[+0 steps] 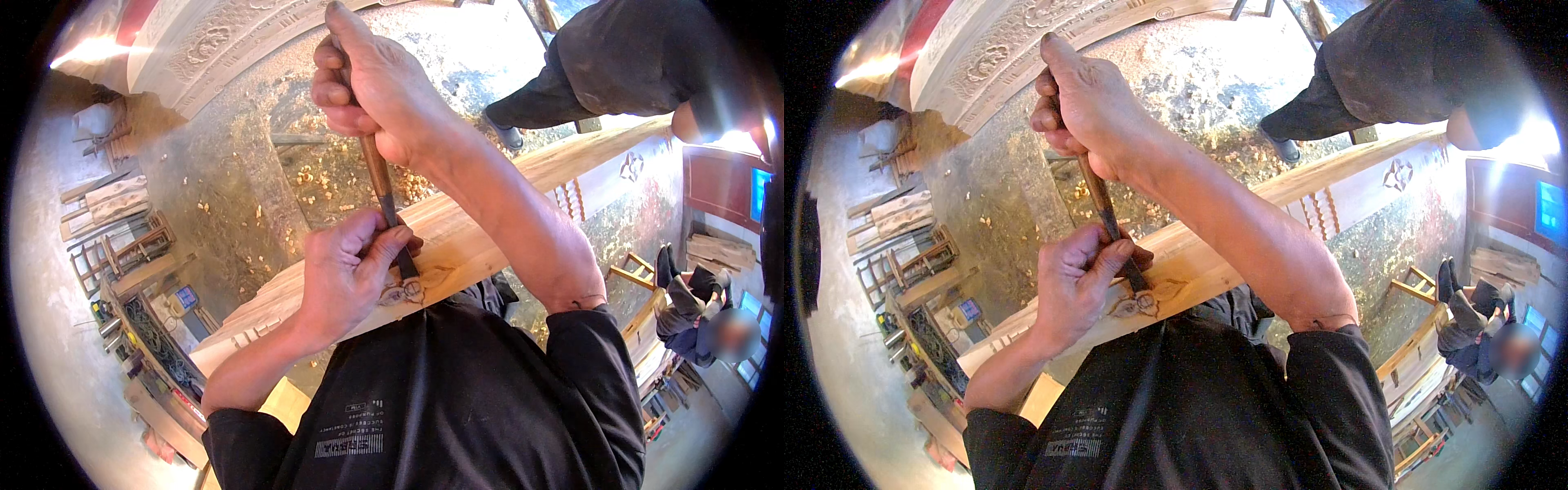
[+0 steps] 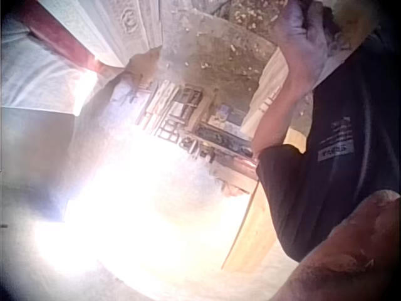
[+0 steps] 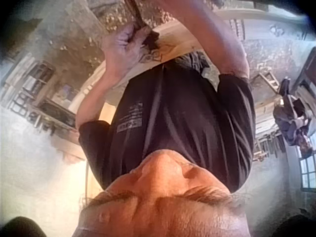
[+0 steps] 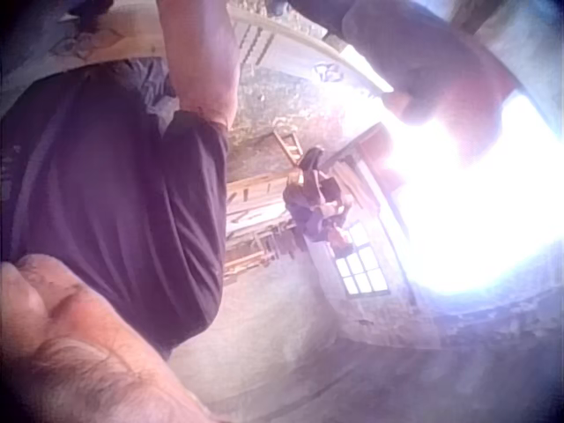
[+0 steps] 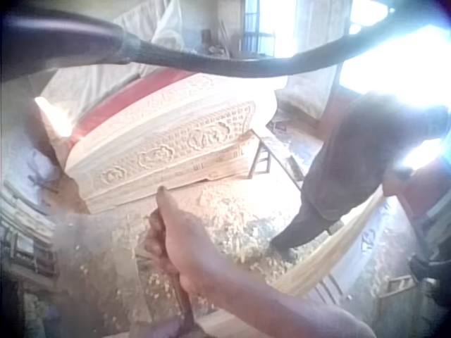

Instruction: The person uses a chisel and a hammer to carve decorative floral patterns into a long wood plank on a workbench.

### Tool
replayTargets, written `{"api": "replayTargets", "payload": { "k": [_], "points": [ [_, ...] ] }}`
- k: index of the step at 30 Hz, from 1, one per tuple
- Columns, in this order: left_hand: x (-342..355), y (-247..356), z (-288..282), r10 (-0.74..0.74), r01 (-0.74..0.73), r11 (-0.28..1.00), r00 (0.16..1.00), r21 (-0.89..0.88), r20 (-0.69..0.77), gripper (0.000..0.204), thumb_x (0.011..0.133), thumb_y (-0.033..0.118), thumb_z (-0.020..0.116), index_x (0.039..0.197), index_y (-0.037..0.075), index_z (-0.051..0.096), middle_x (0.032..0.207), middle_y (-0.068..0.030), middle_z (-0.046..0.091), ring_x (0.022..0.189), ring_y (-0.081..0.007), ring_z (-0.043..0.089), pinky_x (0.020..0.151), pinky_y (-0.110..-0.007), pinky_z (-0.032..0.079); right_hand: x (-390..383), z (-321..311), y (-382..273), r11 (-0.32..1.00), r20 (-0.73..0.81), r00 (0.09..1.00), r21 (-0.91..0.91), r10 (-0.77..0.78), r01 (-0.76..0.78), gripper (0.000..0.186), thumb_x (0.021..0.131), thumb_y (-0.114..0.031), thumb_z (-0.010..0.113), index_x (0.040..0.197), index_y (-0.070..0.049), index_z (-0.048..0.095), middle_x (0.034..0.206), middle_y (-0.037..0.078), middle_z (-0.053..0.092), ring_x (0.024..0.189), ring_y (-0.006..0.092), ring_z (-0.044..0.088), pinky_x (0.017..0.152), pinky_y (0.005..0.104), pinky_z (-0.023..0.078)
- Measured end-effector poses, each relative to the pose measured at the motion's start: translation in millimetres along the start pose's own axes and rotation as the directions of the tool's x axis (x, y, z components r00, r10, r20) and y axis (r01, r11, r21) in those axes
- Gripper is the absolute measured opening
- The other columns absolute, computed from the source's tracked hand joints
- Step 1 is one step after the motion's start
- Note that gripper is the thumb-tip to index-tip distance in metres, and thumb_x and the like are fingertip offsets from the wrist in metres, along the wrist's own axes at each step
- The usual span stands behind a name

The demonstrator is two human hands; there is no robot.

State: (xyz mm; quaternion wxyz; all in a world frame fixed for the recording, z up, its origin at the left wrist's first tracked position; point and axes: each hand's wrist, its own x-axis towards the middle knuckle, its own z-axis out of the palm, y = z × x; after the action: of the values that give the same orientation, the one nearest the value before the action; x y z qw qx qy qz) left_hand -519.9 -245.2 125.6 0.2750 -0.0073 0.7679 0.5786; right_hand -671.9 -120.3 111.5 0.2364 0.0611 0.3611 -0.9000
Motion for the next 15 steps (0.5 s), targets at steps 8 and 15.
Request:
{"api": "replayTargets", "payload": {
  "k": [8, 15],
  "points": [
    [-2, -3, 2, -0.032, 0.031, 0.999, 0.999, -0.038, -0.011, 0.018, 0.11, 0.007, 0.064, 0.106, -0.009, 0.071, 0.098, -0.0154, 0.082, 0.093, -0.0157, 0.077, 0.084, -0.032, 0.063, -2, 0, 5, 0.999, 0.0, 0.999, 0.014, 0.045, -0.045, 0.053, 0.112, -0.057, 0.052, 0.084, -0.011, 0.049, 0.066, 0.007, 0.051, 0.047, 0.0094, 0.031, 0.045, 0.0276, 0.026],
    [-2, 0, -1, 0.007, 0.001, 0.948, 1.0, -0.317, 0.023, 0.036, 0.114, 0.028, 0.064, 0.107, -0.006, 0.074, 0.097, -0.0125, 0.08, 0.09, -0.0149, 0.076, 0.08, -0.031, 0.062, 11, -28, -10, 0.985, 0.168, 0.986, 0.168, 0.009, -0.037, 0.054, 0.112, -0.061, 0.05, 0.093, -0.01, 0.048, 0.069, 0.003, 0.048, 0.047, 0.0089, 0.03, 0.045, 0.0272, 0.028]
  ]
}}
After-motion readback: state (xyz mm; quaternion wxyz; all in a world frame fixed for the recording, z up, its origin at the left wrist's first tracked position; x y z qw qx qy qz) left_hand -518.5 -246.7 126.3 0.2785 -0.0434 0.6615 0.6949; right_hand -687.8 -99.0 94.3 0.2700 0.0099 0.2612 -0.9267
